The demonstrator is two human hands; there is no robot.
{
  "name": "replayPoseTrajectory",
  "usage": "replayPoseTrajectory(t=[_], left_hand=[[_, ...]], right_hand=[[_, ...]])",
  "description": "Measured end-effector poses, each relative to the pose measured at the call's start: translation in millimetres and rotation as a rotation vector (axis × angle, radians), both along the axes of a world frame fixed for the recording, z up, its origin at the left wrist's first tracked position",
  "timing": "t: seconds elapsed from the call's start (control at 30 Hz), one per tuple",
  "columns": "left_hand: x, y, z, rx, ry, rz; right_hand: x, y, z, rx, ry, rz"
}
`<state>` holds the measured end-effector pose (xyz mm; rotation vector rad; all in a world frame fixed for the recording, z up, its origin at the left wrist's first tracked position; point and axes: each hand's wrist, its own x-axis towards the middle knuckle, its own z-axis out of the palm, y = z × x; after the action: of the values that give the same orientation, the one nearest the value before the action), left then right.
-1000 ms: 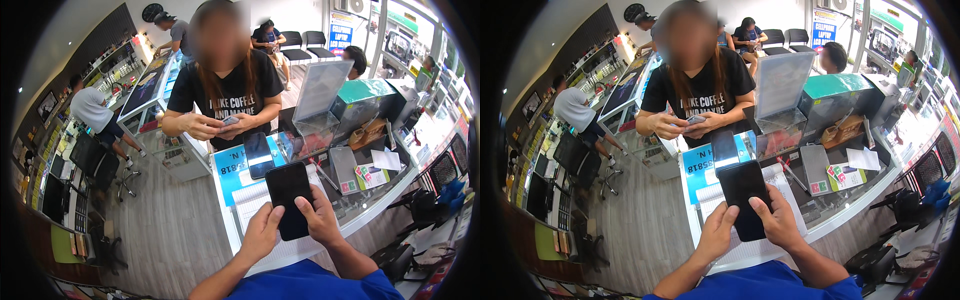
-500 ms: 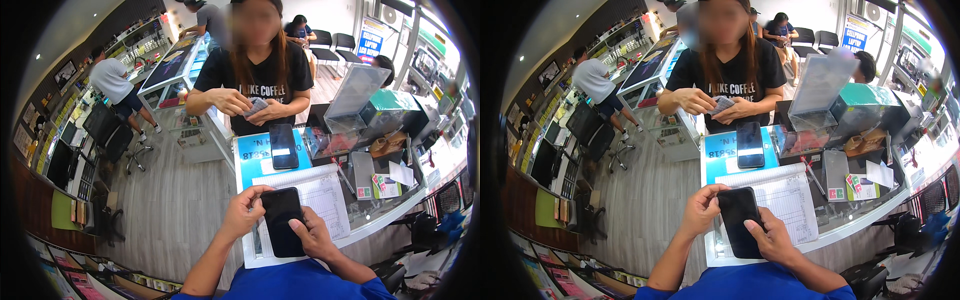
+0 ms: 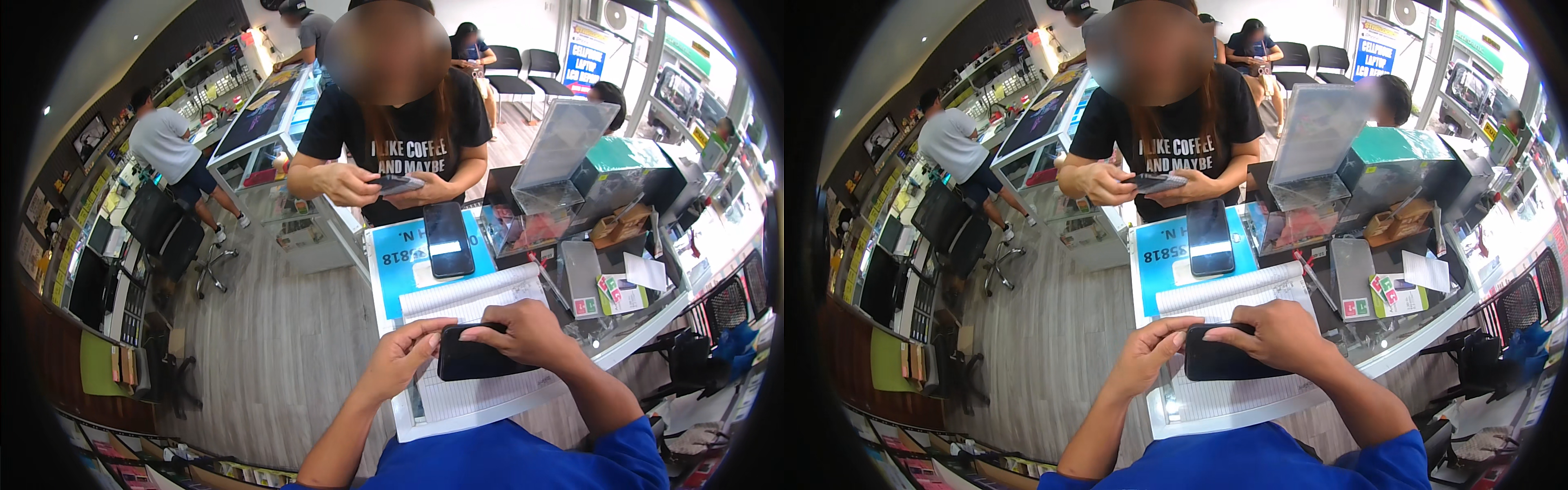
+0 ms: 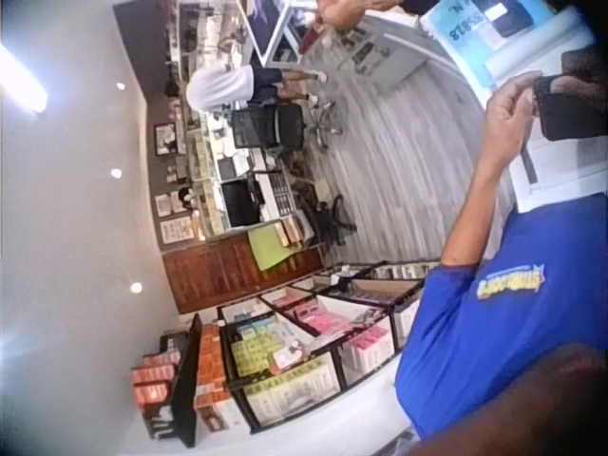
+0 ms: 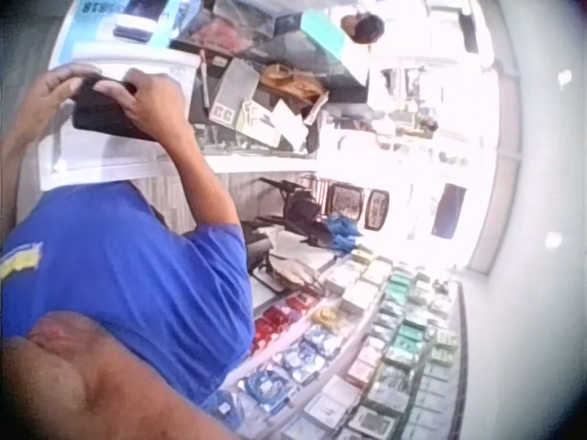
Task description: The person handles multiple smartphones and accessories at a counter in an electronics shop. They unwrap bubble wrap, pick up and place down phones, and interact with a staff member while organizing items on the counter.
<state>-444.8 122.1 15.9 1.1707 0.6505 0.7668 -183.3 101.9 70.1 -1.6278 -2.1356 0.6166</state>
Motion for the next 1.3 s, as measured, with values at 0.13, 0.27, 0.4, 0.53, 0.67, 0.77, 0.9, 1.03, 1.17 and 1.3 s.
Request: replayPoseTrajectory(t=[0.13,0.27,0.4,0.53,0.67,0.77,0.9,1.03,1.17,1.3], left_hand=[[-3,5,4,0.038,0.044,-0.019],[-10,5,1,0.044,0.113,-0.059],[-7,5,9,0.21,0.279,-0.049],[0,10,17,0.497,0.524,-0.004],[-8,23,-3,0.066,0.319,-0.132],[-10,26,-10,-0.051,0.209,-0.048],[1,30,-6,-0.238,0.15,0.016],[6,24,3,-0.345,0.059,0.048],[4,24,5,-0.356,0.123,0.119],[5,21,10,-0.358,0.16,0.156]], right_hand=[[2,13,-16,0.15,-0.033,0.029],[-3,13,-27,0.209,-0.037,0.072],[-1,14,-29,0.214,-0.092,0.126],[-1,15,-29,0.247,-0.134,0.189],[-3,13,-26,0.163,-0.13,0.239],[-11,11,-18,0.312,0.038,0.272],[-22,2,-24,0.272,0.042,0.297],[-11,3,-29,0.314,0.345,0.259],[11,-2,-48,0.311,1.105,-0.066],[33,-3,-48,0.361,1.556,-0.338]])
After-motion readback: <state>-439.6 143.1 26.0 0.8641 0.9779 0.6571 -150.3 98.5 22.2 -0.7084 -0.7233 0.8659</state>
